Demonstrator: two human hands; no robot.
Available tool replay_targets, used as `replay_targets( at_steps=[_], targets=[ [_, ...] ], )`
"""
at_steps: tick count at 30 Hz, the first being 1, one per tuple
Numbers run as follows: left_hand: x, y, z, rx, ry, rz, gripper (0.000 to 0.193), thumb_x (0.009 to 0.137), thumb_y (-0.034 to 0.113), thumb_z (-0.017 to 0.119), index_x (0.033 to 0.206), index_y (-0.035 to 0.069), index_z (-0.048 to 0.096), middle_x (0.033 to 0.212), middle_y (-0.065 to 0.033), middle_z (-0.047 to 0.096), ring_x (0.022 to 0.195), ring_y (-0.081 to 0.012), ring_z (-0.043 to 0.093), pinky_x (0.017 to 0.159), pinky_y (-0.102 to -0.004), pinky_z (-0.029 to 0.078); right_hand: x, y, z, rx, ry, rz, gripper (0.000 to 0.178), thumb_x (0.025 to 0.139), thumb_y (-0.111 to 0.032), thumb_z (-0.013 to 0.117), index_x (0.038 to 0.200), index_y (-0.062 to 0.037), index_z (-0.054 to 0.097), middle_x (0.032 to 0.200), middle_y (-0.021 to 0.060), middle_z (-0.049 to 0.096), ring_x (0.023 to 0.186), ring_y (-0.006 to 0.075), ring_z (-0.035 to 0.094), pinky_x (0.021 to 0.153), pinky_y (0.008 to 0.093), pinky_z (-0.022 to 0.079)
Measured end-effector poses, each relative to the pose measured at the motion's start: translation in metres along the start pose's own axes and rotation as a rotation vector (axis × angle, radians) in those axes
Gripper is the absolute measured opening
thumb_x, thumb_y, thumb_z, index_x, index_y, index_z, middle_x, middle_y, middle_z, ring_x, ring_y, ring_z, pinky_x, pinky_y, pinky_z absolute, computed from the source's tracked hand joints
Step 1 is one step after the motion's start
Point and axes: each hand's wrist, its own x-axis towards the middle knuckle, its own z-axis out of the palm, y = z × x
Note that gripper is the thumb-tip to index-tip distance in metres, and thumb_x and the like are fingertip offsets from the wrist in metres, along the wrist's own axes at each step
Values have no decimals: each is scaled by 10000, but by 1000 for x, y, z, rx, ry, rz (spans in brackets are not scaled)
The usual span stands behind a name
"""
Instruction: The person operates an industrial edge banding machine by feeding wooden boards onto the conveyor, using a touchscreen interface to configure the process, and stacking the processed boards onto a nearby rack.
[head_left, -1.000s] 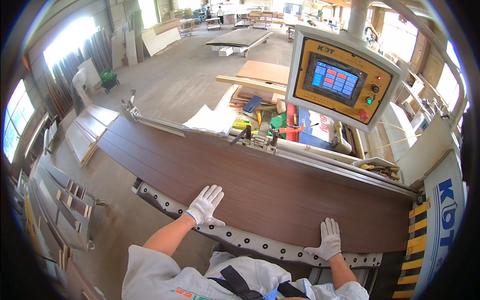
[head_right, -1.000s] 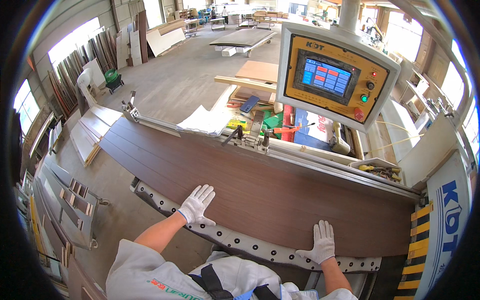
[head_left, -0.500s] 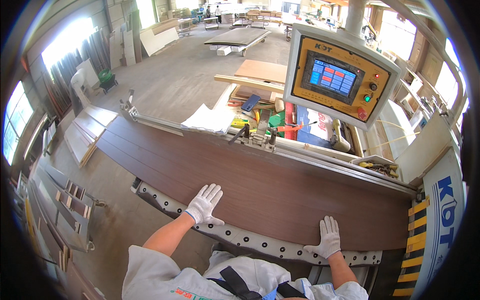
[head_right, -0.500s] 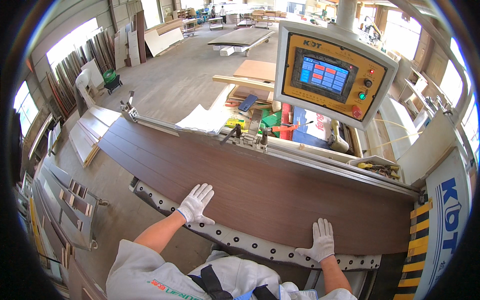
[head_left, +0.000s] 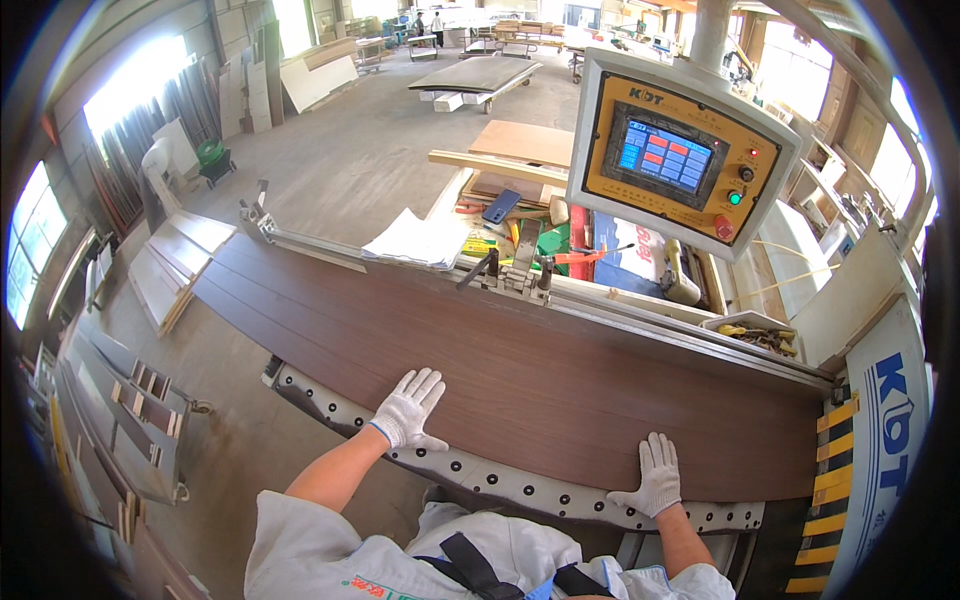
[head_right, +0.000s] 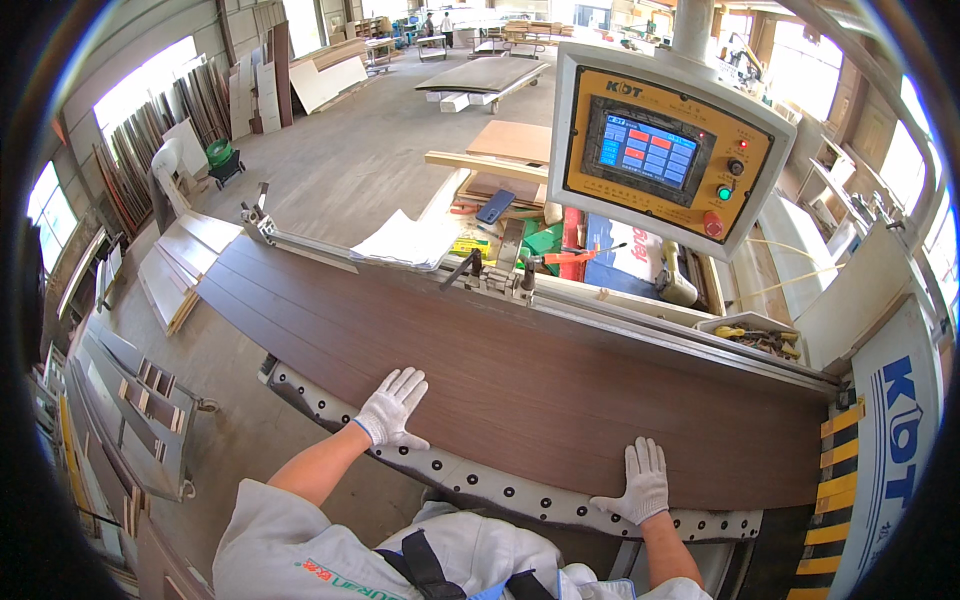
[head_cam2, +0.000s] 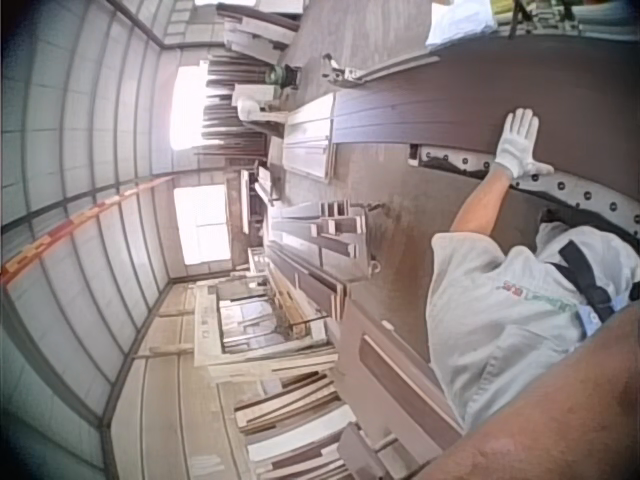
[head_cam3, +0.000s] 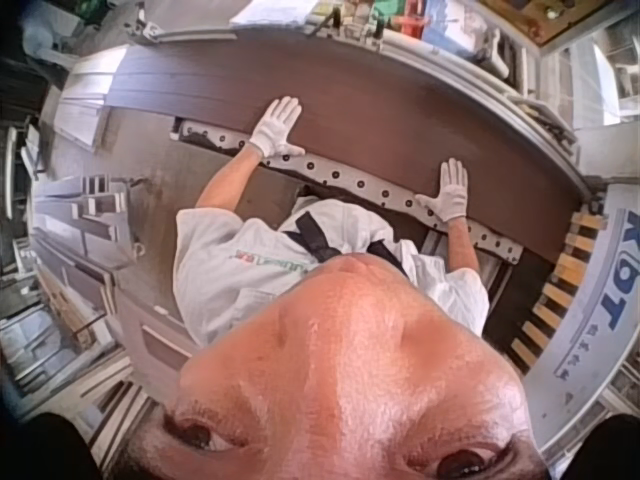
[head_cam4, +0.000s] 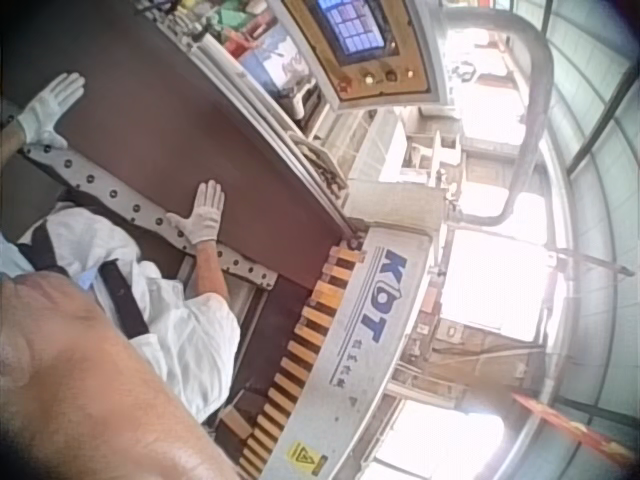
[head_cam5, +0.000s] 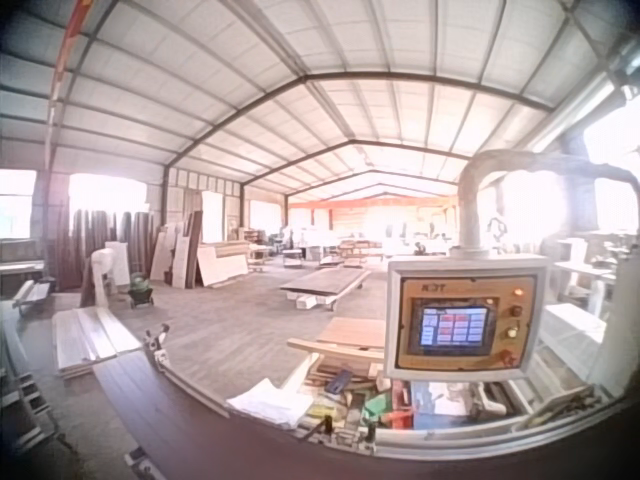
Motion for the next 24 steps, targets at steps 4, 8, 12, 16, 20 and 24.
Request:
replay_targets(
  at_steps=[4, 8, 12, 16, 20, 24],
  targets=[
    [0, -1, 0, -6, 12, 2, 1334, 777, 948, 550, 1619, -73, 380, 1718, -288, 315, 1618, -446, 245, 1344, -542, 146, 1, 0, 1, -5, -4, 1, 1311, 559, -755, 878, 1476, 116, 534, 1605, 348, 443, 1543, 510, 357, 1313, 590, 220],
    [0, 0, -1, -6, 11, 4, 1335, 779, 951, 542, 1620, -73, 380, 1715, -291, 321, 1615, -448, 253, 1343, -544, 149, 0, 1, 1, -5, 2, 1, 1315, 558, -762, 873, 1476, 116, 537, 1609, 346, 440, 1547, 506, 354, 1316, 587, 214],
    [0, -1, -1, 2, 9, 6, 1338, 778, 955, 536, 1621, -72, 378, 1716, -291, 319, 1616, -448, 250, 1343, -546, 147, 0, 2, 3, -6, 5, -5, 1314, 559, -767, 869, 1470, 122, 541, 1605, 348, 444, 1547, 506, 355, 1316, 589, 214],
    [-1, -1, 1, 7, 11, 3, 1347, 771, 963, 532, 1622, -70, 378, 1713, -292, 322, 1614, -451, 253, 1342, -547, 147, 0, 2, 2, -3, 6, -8, 1312, 562, -766, 869, 1466, 127, 543, 1600, 349, 450, 1543, 508, 359, 1316, 590, 213],
    [0, -1, 1, 15, 1, 5, 1353, 769, 967, 532, 1625, -69, 374, 1716, -292, 317, 1616, -451, 247, 1343, -546, 144, 0, 2, 2, 1, 3, -5, 1308, 563, -761, 872, 1467, 125, 544, 1600, 350, 450, 1541, 509, 361, 1316, 590, 213],
    [0, 0, -1, 14, -14, -3, 1358, 767, 969, 532, 1628, -69, 367, 1722, -289, 306, 1621, -446, 234, 1344, -544, 138, 1, 0, -1, -2, -4, 1, 1299, 565, -753, 875, 1466, 124, 547, 1599, 348, 452, 1541, 507, 362, 1317, 589, 213]
  ],
)
